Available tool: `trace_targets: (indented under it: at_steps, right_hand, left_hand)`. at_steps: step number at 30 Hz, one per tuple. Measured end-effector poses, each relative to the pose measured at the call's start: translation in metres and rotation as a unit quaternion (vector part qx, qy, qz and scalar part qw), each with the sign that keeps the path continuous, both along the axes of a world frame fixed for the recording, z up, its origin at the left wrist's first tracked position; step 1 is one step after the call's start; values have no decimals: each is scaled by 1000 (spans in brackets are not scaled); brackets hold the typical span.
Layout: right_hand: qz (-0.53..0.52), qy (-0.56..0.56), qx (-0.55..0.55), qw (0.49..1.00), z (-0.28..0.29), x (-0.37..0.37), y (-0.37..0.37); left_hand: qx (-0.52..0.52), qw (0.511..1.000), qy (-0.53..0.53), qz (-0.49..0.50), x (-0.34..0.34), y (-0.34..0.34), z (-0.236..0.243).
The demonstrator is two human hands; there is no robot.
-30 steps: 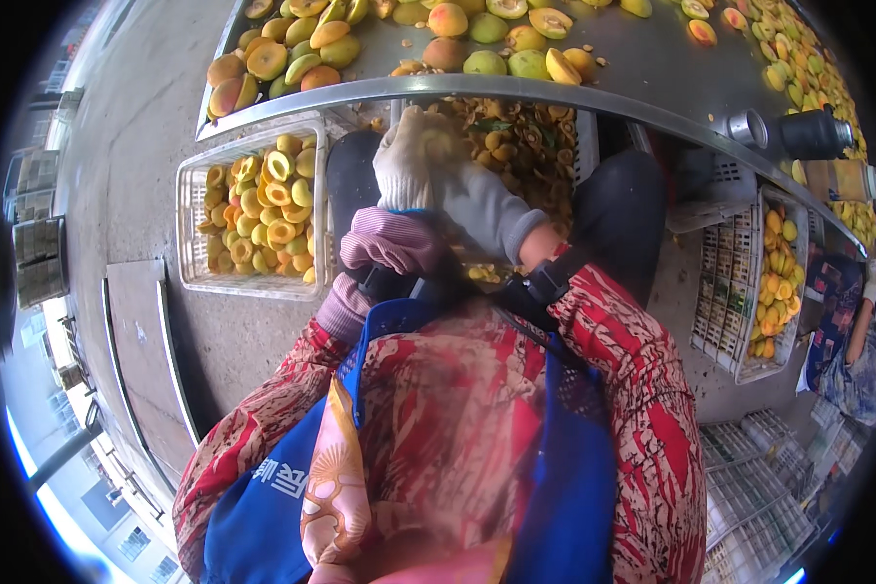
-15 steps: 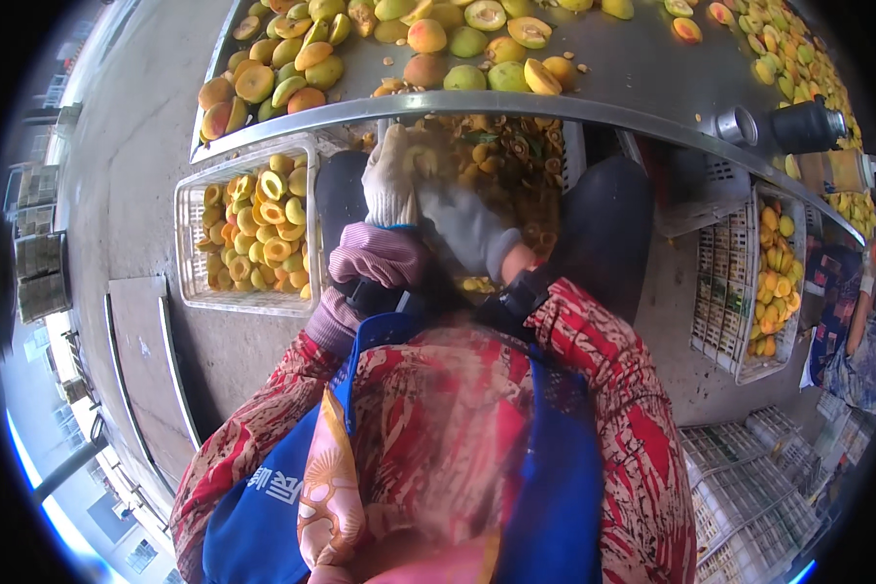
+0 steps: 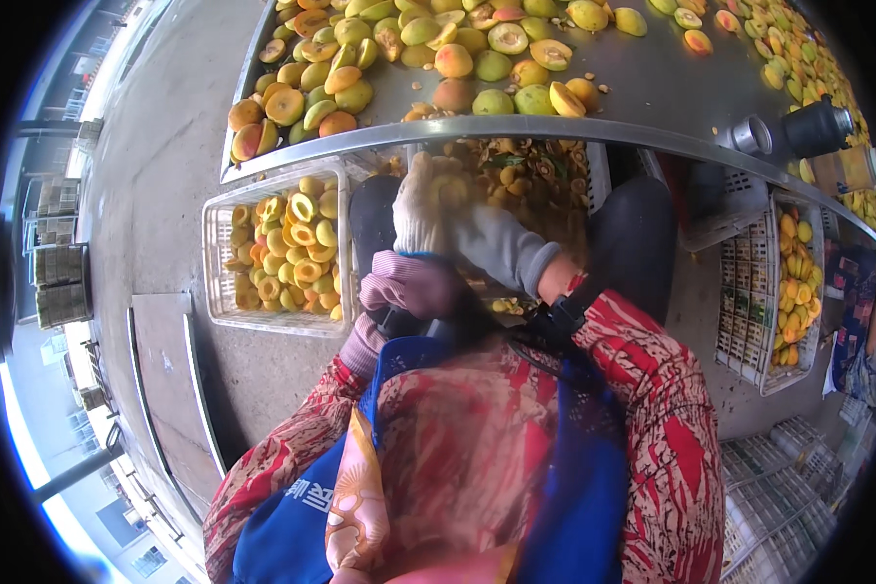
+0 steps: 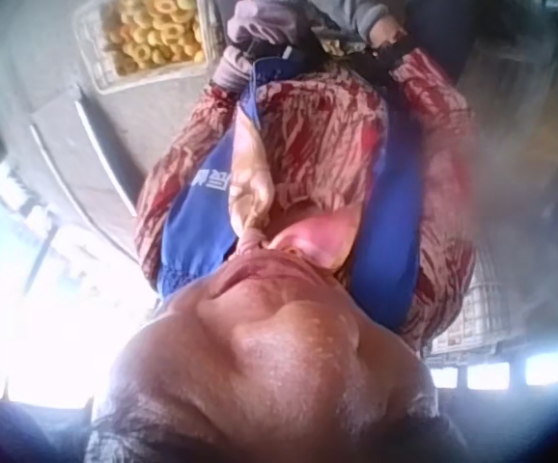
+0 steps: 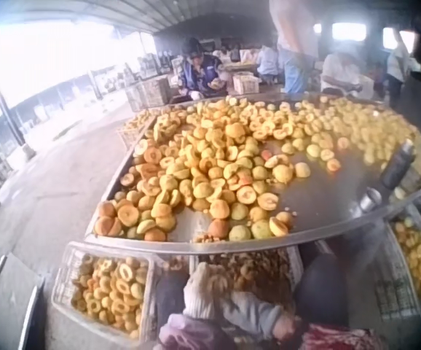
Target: Pitting and sorting apricots at a processing table in a warehouse setting.
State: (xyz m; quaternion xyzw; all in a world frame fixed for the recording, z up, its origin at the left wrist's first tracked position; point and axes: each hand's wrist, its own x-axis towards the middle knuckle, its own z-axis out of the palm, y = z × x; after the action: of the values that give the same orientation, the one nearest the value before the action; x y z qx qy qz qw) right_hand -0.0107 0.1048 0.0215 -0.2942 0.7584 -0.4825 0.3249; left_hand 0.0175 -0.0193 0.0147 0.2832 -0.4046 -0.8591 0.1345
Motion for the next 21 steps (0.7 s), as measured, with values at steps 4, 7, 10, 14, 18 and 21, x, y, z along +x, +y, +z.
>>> trace_targets:
  at_steps: [4, 7, 10, 14, 18, 21]
  right_hand:
    - [14, -88, 39, 995, 6, -3, 0]
    - [-64, -124, 39, 989, 15, 0, 0]
    - [13, 232, -119, 965, -4, -5, 7]
    - [-84, -222, 75, 969, 14, -7, -10]
    - [-169, 143, -64, 973, -35, -4, -6]
    - [-224, 245, -16, 943, -46, 1, -5]
  left_hand:
    - [-42, 998, 44, 35, -9, 1, 0]
    - [-47, 997, 3, 55, -17, 10, 2]
    - [-26, 1000, -8, 3, -24, 3, -4]
    - [54, 998, 9, 26, -24, -10, -11]
    - [58, 998, 29, 0, -37, 8, -12]
    - [46, 995, 74, -40, -22, 9, 20]
